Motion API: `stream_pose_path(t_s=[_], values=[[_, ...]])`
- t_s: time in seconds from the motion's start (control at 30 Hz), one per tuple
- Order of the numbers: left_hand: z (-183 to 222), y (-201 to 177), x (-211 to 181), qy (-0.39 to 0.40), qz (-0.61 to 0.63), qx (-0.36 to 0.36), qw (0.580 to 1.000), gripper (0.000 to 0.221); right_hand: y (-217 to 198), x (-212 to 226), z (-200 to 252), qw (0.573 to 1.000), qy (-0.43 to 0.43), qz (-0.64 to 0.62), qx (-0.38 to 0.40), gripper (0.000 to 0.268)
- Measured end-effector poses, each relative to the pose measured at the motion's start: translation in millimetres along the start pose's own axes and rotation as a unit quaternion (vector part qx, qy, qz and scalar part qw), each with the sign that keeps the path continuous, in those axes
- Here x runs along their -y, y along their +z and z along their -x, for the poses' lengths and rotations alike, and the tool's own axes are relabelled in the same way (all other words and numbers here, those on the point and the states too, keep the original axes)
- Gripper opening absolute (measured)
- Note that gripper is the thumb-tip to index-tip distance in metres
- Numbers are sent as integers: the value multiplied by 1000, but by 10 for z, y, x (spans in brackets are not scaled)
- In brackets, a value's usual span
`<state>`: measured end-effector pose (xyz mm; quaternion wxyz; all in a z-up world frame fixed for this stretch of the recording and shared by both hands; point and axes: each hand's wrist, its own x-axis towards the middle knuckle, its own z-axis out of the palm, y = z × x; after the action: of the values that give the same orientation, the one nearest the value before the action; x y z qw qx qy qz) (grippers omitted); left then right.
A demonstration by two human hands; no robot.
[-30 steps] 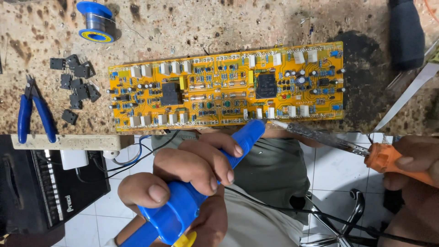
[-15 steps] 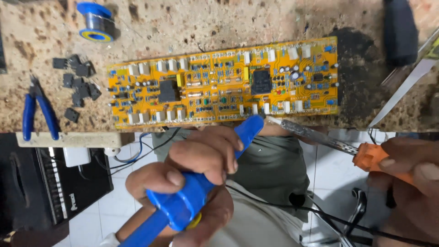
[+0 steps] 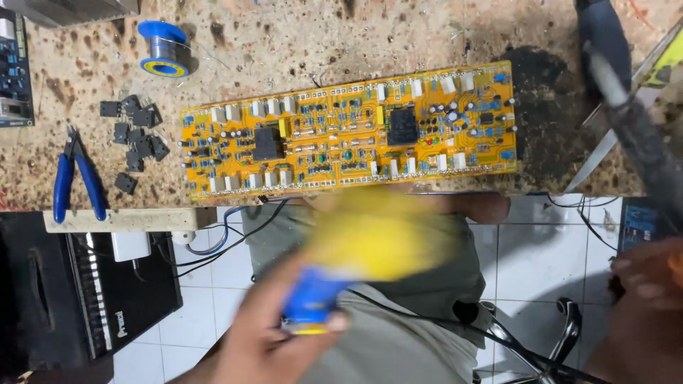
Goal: Desoldering electronic components from a printed circuit board using a soldering iron and a manual desoldering pump.
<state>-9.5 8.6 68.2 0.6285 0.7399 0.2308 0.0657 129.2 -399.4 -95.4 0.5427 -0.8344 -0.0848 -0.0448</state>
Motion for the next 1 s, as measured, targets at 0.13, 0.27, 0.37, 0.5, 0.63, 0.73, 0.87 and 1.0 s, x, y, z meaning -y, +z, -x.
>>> stream_pose_path(t_s=[0.13, 0.27, 0.37, 0.5, 0.63, 0.73, 0.87, 1.0], values=[[56, 166, 347, 67, -206, 267, 939, 63, 131, 745, -373, 900, 310, -184, 245, 13], [97, 312, 531, 24, -330, 362, 872, 69, 487, 1892, -408, 924, -88, -126, 350, 18], [128, 264, 606, 36, -320, 293, 900, 53, 240, 1512, -506, 734, 606, -198, 234, 45], [36, 106, 487, -22, -308, 263, 914, 45, 359, 1373, -256, 768, 483, -336, 253, 60], [-210, -141, 218, 67, -300, 74, 949, 37, 811, 1059, -92, 963, -103, -244, -58, 57], [-581, -191, -242, 127, -383, 24, 915, 27, 1124, 1311, -165, 937, -294, -118, -149, 57], [-1077, -45, -471, 231, -513, 83, 823, 52, 1130, 1357, -140, 948, -239, -110, -179, 47], [-1457, 95, -235, 284, -574, 124, 758, 70, 1070, 1439, 7, 953, -193, -110, -206, 44]])
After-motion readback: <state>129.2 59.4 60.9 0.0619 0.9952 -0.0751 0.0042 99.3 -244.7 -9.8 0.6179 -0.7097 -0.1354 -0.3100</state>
